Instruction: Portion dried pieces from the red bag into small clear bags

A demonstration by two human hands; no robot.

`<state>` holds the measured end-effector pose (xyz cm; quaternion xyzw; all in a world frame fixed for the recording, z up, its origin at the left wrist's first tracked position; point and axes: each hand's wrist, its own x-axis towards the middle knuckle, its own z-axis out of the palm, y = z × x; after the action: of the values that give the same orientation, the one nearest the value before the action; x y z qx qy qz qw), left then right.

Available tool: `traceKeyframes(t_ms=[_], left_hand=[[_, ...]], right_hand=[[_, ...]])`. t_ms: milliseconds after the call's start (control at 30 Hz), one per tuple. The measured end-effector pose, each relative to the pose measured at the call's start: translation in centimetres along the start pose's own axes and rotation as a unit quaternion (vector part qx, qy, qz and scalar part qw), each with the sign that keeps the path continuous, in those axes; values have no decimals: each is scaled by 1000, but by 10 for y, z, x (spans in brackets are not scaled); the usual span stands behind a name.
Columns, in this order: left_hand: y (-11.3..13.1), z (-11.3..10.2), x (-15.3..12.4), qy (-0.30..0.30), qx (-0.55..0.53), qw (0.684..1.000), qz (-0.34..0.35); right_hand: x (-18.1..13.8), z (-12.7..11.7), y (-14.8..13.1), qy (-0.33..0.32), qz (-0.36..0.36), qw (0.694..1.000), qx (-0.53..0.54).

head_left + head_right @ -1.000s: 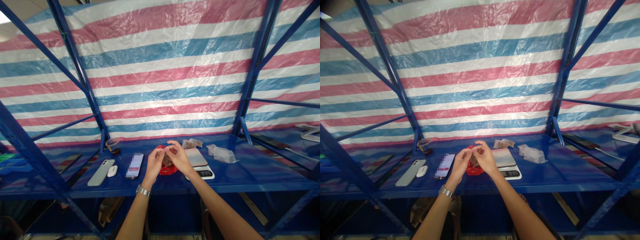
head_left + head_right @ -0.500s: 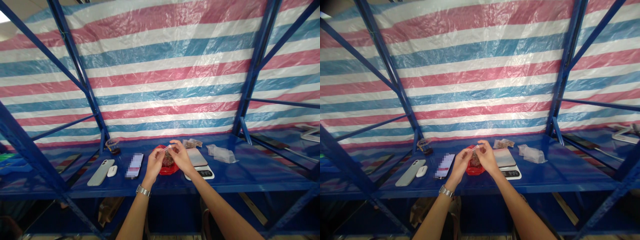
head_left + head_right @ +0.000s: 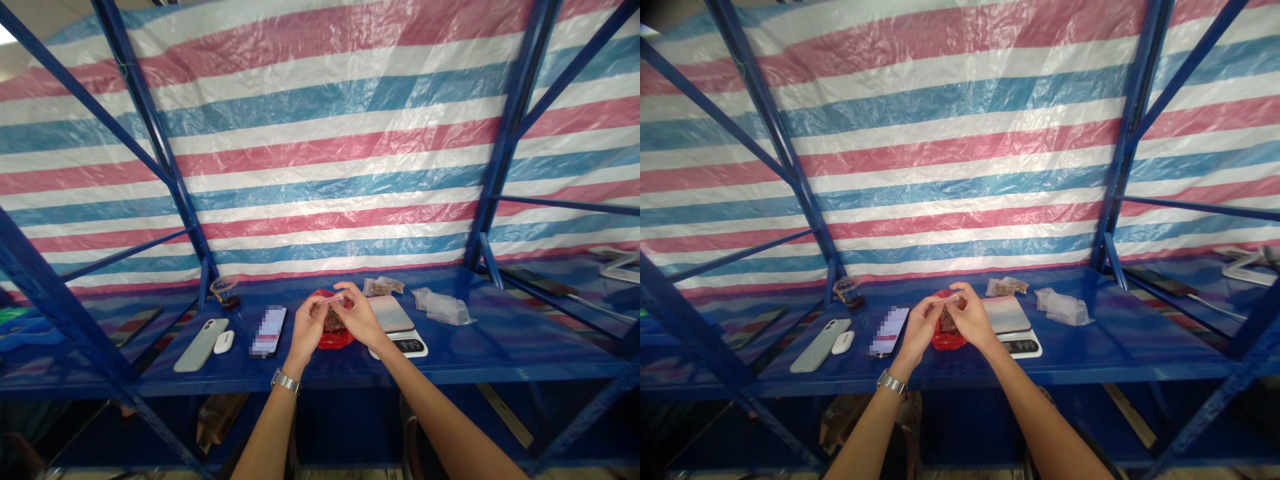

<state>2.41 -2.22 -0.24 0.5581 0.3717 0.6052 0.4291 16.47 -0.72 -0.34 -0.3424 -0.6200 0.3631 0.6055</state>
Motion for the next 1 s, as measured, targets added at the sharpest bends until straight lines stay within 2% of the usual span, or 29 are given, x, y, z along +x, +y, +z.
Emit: traceKeyframes(t_ms=[267,533,800,867,1000], left_hand=[[-1,0,1,2,18,1000,-2],[-7,-3,2,10,48,998,29],[-13,-4,4,13,75,996,48],[-13,-4,5,18,65,997,39],[-14,-5,6,44,42,998,4]], right_hand=[[3,-5,3,38,9,999,-8],[4,-4,8,36,30,998,30],[5,-2,3,47,35,998,22],[9,-9,-1,70,30,997,17],[15,-29,-8,156,48,986,29]])
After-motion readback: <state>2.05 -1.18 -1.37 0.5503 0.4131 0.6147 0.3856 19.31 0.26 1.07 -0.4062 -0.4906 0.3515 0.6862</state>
